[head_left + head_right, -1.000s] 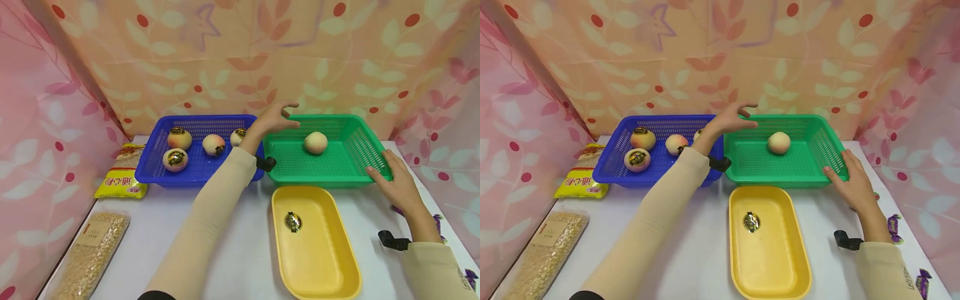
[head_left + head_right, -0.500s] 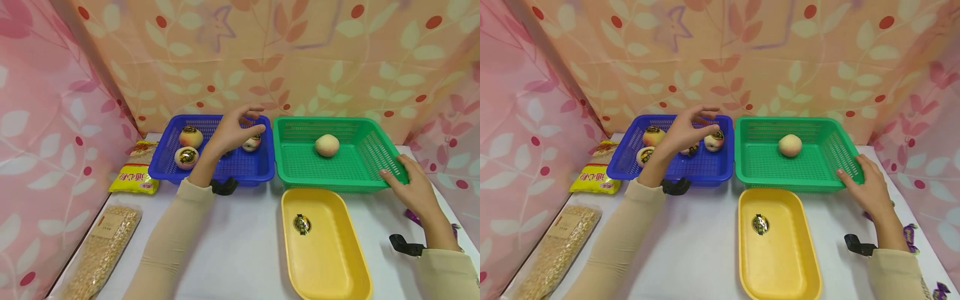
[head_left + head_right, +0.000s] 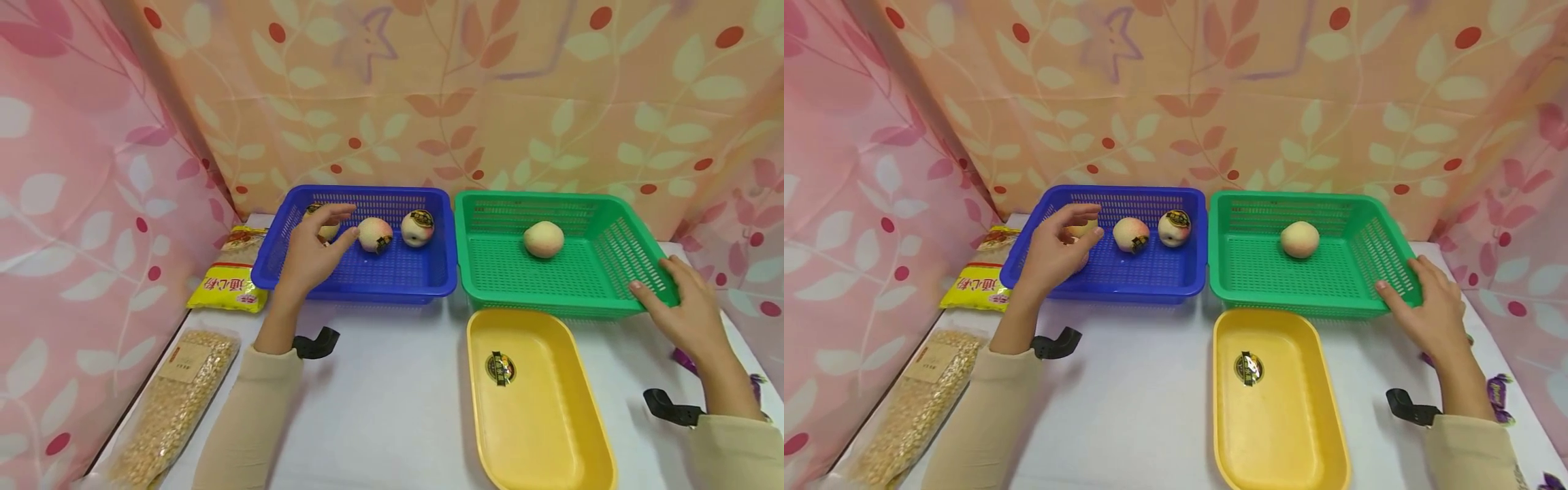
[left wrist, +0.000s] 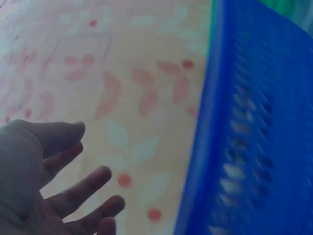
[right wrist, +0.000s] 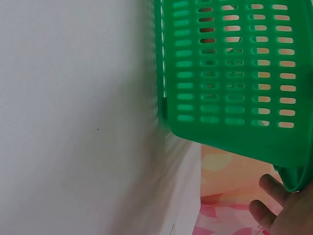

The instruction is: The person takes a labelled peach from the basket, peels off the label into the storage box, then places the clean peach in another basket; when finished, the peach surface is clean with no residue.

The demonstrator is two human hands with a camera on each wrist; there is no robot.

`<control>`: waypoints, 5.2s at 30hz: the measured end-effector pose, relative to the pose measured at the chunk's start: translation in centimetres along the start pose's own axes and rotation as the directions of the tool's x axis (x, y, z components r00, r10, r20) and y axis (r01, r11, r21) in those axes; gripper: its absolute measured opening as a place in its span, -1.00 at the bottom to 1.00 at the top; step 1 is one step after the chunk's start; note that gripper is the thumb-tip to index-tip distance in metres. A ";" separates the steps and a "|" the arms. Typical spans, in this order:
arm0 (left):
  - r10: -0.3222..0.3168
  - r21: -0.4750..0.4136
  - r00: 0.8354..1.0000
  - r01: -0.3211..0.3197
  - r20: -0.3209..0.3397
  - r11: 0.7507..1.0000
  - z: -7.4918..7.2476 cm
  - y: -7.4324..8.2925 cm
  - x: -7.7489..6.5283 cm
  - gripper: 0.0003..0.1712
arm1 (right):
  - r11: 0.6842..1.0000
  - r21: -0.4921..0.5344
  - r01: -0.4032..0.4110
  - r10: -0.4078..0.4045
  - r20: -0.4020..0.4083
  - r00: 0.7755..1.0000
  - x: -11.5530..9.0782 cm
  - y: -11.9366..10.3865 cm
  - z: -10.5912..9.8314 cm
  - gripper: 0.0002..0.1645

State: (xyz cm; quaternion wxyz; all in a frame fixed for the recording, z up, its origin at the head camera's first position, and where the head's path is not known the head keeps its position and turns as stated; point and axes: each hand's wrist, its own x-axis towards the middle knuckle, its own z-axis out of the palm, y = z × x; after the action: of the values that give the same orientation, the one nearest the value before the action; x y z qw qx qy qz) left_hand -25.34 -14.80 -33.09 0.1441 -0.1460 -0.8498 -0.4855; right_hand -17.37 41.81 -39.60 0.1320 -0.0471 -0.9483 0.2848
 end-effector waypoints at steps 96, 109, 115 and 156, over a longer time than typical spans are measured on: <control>-0.045 0.178 0.943 0.109 -0.331 0.978 -5.3 -12.2 -5.5 -0.69 | 0.851 0.353 0.389 -0.519 0.455 0.723 15.2 -33.3 18.6 -0.44; -0.013 0.159 0.942 0.070 -0.334 0.985 -4.7 -11.6 -5.6 -0.71 | 0.862 0.111 0.495 -0.454 0.604 0.655 14.5 -33.1 19.8 -0.42; -0.023 0.163 0.946 0.080 -0.324 0.983 -4.6 -11.2 -5.7 -0.71 | 0.856 0.070 0.513 -0.445 0.605 0.660 14.4 -32.3 20.0 -0.39; -0.065 0.129 0.946 0.111 -0.319 0.985 -4.2 -11.2 -5.7 -0.72 | 0.833 0.110 0.543 -0.526 0.461 0.715 15.3 -30.5 19.7 -0.15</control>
State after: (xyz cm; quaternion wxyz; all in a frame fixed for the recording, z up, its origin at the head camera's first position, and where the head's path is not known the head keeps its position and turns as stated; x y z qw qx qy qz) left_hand -24.03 -24.55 -42.04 0.2656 -0.0179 -0.8549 -0.4453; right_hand -37.92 8.55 -35.17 -0.0273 0.2974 -0.9284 0.2211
